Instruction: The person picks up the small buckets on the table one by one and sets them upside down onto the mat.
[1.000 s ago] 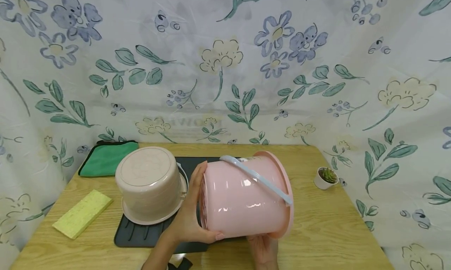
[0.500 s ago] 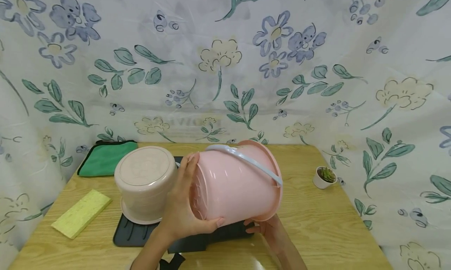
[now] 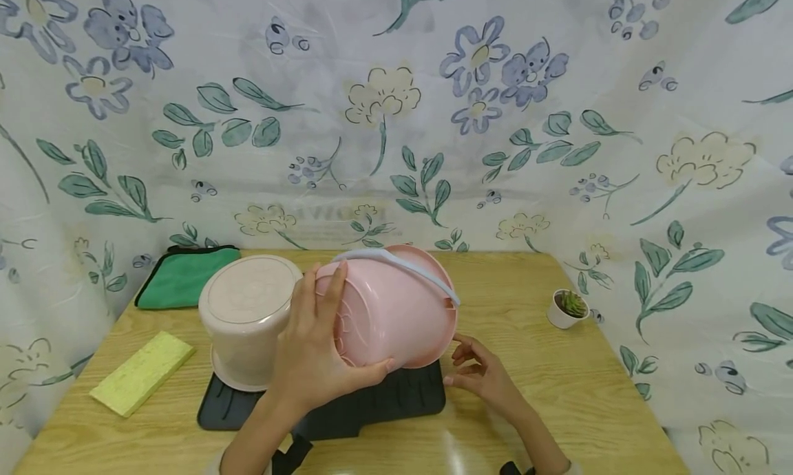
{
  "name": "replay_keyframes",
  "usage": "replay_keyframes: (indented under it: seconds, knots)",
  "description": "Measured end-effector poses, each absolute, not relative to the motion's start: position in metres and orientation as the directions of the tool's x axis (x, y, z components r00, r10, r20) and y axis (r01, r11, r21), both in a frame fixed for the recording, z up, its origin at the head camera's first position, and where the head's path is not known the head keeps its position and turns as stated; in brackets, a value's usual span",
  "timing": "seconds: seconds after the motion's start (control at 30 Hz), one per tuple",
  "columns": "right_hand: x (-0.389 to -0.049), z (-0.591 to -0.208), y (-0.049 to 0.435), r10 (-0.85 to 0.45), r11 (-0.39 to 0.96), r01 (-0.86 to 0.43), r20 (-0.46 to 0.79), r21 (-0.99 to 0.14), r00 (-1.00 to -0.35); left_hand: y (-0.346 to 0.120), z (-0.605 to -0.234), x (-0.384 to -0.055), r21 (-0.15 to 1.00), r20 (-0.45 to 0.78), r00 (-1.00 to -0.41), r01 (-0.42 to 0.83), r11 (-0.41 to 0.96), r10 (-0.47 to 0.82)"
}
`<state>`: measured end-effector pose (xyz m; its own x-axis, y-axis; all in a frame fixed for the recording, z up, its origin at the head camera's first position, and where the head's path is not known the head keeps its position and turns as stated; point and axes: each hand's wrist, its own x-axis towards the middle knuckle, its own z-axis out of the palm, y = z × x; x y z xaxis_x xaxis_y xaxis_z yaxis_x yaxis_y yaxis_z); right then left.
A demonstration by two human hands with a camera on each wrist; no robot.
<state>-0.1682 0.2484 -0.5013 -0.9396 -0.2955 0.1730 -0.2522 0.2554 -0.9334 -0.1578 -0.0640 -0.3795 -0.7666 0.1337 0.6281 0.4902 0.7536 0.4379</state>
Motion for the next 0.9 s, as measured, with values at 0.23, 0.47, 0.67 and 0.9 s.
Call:
replay_keyframes:
  seconds: [0.23,0.47,0.67,0.9]
  knots:
    - [-0.175,-0.501,0.246,-0.322,0.305,-0.289,0.187,-0.907,-0.928,-0.062,-0.382,-0.159,0.382,0.618,-0.775,0.443,0.811,0.132]
    - [-0.179,-0.501,0.240,-0.352,0.357,-0.338,0.210,-0.871,-0.912,-0.062,-0.381,-0.158,0.325,0.607,-0.784,0.398,0.858,0.134]
    - [-0.182,-0.501,0.240,-0.379,0.377,-0.358,0.210,-0.854,-0.901,-0.063,-0.380,-0.157,0.289,0.582,-0.801,0.365,0.885,0.140]
    - [-0.184,-0.502,0.241,-0.422,0.392,-0.405,0.230,-0.826,-0.877,-0.060,-0.380,-0.156,0.270,0.543,-0.826,0.341,0.901,0.149]
